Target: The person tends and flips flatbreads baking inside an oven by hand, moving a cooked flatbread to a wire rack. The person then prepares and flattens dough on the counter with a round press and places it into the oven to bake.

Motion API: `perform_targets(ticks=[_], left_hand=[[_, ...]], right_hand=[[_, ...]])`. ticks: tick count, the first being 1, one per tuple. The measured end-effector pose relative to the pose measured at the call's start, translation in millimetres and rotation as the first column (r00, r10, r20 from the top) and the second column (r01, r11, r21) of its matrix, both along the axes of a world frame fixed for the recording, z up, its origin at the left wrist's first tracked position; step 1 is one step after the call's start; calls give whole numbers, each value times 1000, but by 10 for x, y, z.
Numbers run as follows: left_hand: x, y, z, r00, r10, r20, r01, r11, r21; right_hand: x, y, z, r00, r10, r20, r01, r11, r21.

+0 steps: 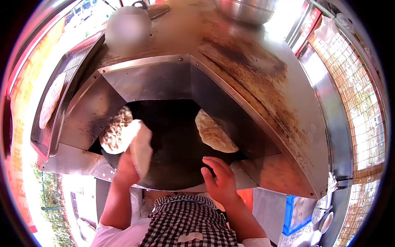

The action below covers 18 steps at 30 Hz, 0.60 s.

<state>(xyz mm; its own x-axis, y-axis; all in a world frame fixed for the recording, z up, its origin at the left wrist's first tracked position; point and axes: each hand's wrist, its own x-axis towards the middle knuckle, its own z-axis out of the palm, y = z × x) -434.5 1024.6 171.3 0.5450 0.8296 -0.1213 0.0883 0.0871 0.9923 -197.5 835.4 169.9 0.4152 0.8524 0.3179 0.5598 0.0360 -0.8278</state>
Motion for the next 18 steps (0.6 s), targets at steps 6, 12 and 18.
perform_targets(ticks=[6,12,18], left_hand=[[556,-290,-472,729,91,-678,545,522,656],[539,-278,-435,792,45,-609,481,568,668],[487,-162,-537,771,128,-623,476,534,699]], right_hand=[[33,-127,-49,1000,14,3,-14,1000,-24],[54,-198,-166,999,24,-48,-26,999,-42],[51,-166,-201,995,63,-78,-66,997,-38]])
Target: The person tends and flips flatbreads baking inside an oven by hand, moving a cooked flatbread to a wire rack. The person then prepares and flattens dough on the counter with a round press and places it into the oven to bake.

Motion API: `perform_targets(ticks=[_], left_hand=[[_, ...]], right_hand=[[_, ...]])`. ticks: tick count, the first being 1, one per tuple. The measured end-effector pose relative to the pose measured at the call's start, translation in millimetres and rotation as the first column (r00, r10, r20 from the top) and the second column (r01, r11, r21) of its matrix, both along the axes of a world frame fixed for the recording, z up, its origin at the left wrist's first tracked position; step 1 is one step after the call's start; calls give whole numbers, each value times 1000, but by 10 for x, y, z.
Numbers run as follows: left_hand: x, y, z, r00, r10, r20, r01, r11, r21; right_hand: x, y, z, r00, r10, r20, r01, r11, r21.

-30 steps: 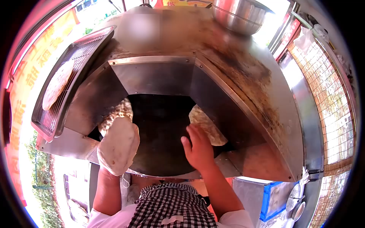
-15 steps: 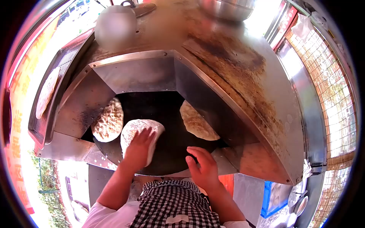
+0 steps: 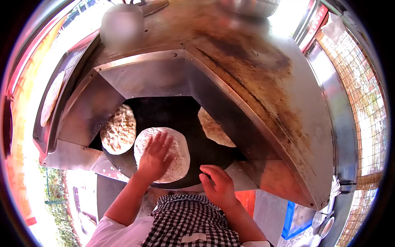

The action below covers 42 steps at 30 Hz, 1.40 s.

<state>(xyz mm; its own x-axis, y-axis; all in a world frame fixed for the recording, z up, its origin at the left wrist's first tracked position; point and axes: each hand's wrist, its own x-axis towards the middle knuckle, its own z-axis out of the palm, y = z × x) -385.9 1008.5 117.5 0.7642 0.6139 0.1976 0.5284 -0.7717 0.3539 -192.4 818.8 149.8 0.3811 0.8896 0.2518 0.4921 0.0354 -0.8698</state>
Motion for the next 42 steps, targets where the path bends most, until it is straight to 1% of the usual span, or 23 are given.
perform_targets(ticks=[3,4,7,10,13,16,17,20,23,24,27,31,32,35,36,39,42], left_hand=[[175,-138,-55,984,-135,-113,143,988,65],[208,-155,-75,981,-118,-155,129,989,66],[261,-105,42,987,-68,-145,69,998,-3],[164,-30,13,994,79,-78,-76,996,37],[99,58,-166,991,90,-101,-89,996,14],[172,146,-157,991,75,-112,-69,996,57],[192,151,-149,991,75,-112,-68,995,66],[219,130,-62,990,87,-107,-90,996,-17],[88,79,65,996,79,-50,-78,997,13],[1,69,103,997,54,-54,-54,999,4],[-296,-48,204,995,6,-105,-7,1000,-10],[-650,-312,89,952,-50,-302,33,998,-59],[-701,-363,88,945,-34,-325,29,999,-21],[-787,-424,101,928,-61,-367,63,998,-5],[-814,-448,89,935,-66,-348,61,998,-23],[-859,-444,163,915,-68,-397,88,996,33],[-886,-444,135,935,-40,-352,39,999,-8]], right_hand=[[-25,53,12,999,29,-15,-29,1000,-9],[-37,64,34,999,40,-18,-40,999,-18],[-44,99,38,998,60,5,-60,998,-2],[-28,83,31,998,59,20,-59,998,6],[-36,40,3,999,51,7,-51,999,-18],[-71,43,-5,997,70,8,-70,997,-32],[-77,38,-1,997,78,13,-77,996,-36],[-110,39,-7,996,82,-19,-83,997,-12],[-96,12,-16,997,81,6,-81,997,-3],[-91,0,-20,998,69,7,-69,998,-7],[-67,-41,-35,999,43,4,-43,999,-22],[-68,-51,-33,999,34,10,-34,999,-27],[-75,-40,-28,999,37,18,-37,999,-20],[-84,-1,-40,998,65,22,-64,997,-33],[-93,17,-43,997,69,20,-68,997,-29],[-119,40,-49,996,84,25,-84,996,-25],[-127,83,-59,995,94,35,-93,995,-22]])
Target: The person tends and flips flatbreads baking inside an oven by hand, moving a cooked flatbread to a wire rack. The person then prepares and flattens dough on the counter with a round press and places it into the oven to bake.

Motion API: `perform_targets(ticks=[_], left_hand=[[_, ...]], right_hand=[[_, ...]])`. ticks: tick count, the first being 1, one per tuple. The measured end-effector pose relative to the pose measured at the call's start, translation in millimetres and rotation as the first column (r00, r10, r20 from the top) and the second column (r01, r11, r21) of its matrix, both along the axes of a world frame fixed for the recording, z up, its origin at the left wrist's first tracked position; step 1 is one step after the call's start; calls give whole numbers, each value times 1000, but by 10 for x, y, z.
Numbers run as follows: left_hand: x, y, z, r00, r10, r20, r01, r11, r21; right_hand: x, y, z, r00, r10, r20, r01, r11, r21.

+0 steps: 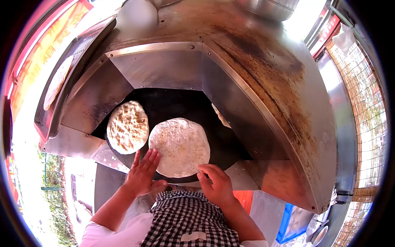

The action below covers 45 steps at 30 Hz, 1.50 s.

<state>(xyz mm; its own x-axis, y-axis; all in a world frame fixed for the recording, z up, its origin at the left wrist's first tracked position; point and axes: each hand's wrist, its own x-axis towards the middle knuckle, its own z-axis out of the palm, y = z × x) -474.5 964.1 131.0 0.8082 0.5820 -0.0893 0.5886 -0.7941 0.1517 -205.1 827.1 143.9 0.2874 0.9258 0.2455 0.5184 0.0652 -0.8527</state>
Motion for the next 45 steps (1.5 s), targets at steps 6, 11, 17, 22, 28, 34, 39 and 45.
perform_targets(ticks=[6,11,17,22,28,34,39,45], left_hand=[[53,37,96,993,81,88,-87,994,71],[82,50,70,995,89,52,-90,996,24],[135,-177,16,994,-96,55,101,991,-85],[262,-241,-57,977,-139,160,138,990,17],[493,-391,-93,962,-238,133,245,969,-39],[579,-237,-10,968,-207,140,219,973,-75],[377,-54,23,995,-50,87,59,993,-105],[495,87,201,983,-45,180,58,996,-68]], right_hand=[[11,-22,-27,1000,4,-8,-4,1000,-1],[5,-29,-4,999,-17,-30,16,999,-27],[41,-80,-42,998,-49,-37,48,999,-21],[57,-112,-24,997,-57,-51,56,998,-27],[86,-128,-48,998,-62,-13,61,998,-14],[78,-109,-20,997,-74,-1,74,997,-11],[99,-160,-20,995,-102,-13,102,995,4],[79,-203,-44,993,-112,-29,112,994,-5]])
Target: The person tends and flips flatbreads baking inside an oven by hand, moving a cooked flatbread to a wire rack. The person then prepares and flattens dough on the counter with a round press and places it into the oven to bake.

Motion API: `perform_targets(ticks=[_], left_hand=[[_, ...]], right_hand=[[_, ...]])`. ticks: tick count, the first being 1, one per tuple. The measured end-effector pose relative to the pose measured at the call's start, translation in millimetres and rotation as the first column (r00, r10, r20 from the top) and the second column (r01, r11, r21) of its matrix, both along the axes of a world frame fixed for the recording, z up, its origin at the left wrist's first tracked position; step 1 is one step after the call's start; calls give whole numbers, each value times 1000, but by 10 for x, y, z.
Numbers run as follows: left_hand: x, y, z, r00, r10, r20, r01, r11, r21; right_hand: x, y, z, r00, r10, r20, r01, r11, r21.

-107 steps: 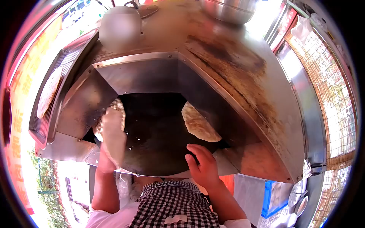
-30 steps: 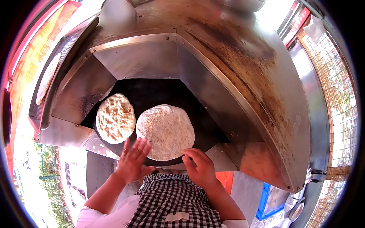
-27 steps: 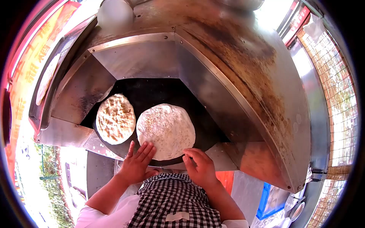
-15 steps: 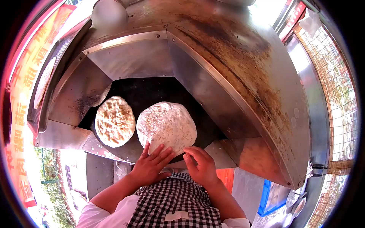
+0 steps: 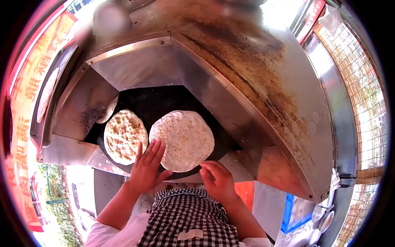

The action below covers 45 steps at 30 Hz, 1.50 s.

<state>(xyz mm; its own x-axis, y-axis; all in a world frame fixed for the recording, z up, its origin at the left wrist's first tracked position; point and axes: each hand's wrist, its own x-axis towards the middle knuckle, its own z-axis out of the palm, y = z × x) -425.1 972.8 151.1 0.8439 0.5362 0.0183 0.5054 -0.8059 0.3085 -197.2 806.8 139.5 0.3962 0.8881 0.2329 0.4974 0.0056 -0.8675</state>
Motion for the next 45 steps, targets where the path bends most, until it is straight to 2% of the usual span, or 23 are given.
perform_targets(ticks=[6,8,12,15,19,24,27,33,39,42,45], left_hand=[[694,459,-109,979,-15,201,1,997,73],[900,613,-333,985,-18,172,0,995,103],[1216,643,-366,977,-91,191,65,989,135],[1361,670,-422,981,-146,127,127,981,146],[1479,705,-546,984,-110,142,88,983,159],[1561,693,-427,980,-135,145,102,971,218],[1602,604,-431,958,-281,48,273,953,128],[1639,515,-446,942,-314,116,288,937,197],[1670,428,-235,941,-278,195,266,960,86],[1567,258,-194,898,-371,236,370,928,53],[1390,55,-251,899,-422,122,418,907,54]], right_hand=[[-69,67,74,999,27,-34,-28,1000,-15],[-100,67,117,998,20,-55,-22,999,-38],[-72,-22,57,1000,3,-7,-3,1000,2],[-85,-131,48,999,-37,-27,36,999,-24],[-52,-258,29,996,-84,-23,83,996,-35],[-39,-342,-7,991,-125,-44,123,992,-35],[-26,-380,-45,991,-125,-42,124,992,-22],[-8,-333,18,993,-82,-87,79,996,-46],[5,-322,-57,996,-57,-75,56,998,-18],[32,-328,-41,995,-54,-83,52,998,-27],[54,-350,-77,996,-63,-61,62,998,-17]])
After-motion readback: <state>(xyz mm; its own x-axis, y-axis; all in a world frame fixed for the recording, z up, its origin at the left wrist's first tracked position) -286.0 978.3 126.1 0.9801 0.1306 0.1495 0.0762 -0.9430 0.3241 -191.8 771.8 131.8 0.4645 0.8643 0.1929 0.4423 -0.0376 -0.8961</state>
